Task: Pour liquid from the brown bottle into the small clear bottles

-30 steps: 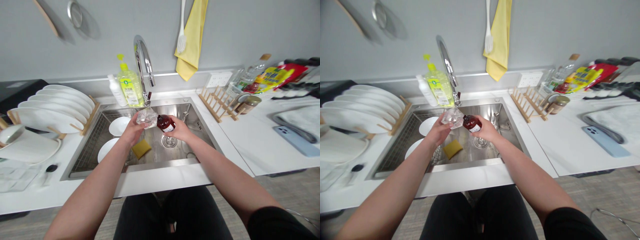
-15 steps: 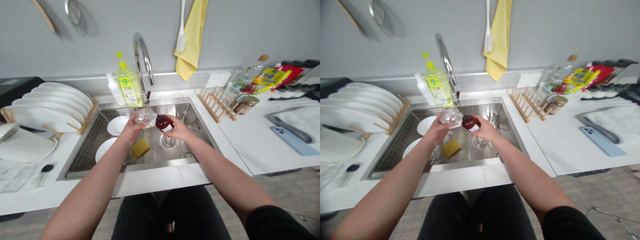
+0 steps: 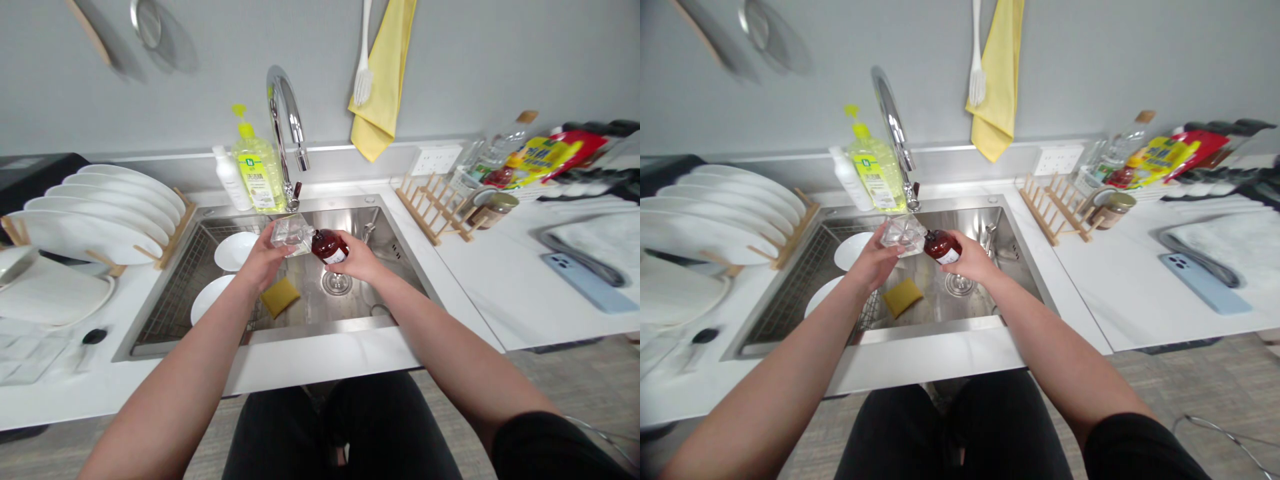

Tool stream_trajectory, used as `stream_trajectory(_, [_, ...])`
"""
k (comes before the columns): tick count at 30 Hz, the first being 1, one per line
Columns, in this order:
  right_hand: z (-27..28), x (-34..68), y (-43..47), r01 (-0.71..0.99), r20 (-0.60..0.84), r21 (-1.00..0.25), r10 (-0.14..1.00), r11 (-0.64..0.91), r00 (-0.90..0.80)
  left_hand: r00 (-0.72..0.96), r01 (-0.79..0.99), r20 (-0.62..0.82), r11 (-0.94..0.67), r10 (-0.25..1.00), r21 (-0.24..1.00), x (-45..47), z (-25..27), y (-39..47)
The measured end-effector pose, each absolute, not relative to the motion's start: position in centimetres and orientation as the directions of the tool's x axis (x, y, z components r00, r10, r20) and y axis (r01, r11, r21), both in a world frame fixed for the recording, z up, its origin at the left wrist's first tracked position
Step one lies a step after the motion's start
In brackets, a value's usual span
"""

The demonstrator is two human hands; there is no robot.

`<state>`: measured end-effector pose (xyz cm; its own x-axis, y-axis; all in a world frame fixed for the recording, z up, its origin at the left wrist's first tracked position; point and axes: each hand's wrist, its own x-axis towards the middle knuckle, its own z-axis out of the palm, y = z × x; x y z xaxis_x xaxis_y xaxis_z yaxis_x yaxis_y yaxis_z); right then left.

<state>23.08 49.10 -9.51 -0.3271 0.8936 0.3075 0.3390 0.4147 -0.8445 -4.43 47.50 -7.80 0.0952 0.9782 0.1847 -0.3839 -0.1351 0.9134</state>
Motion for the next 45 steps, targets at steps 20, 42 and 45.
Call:
stream_trajectory(20, [-9.67,23.11,49.11,0.336,0.3,-0.848,0.894,0.409,-0.332,0.085,-0.362,0.195,-0.152,0.977,0.92,-4.29,-7.5,47.36])
stream_trajectory(42, [-9.72,23.2,49.16,0.384,0.307,-0.821,0.894,0.423,-0.328,0.081,-0.362,0.207,-0.165,0.975,0.917,-4.35,-7.45,47.33])
stream_trajectory(45, [-9.74,23.18,49.18,0.38,0.308,-0.822,0.892,0.424,-0.33,0.074,-0.363,0.21,-0.17,0.975,0.916,-4.45,-7.68,47.52])
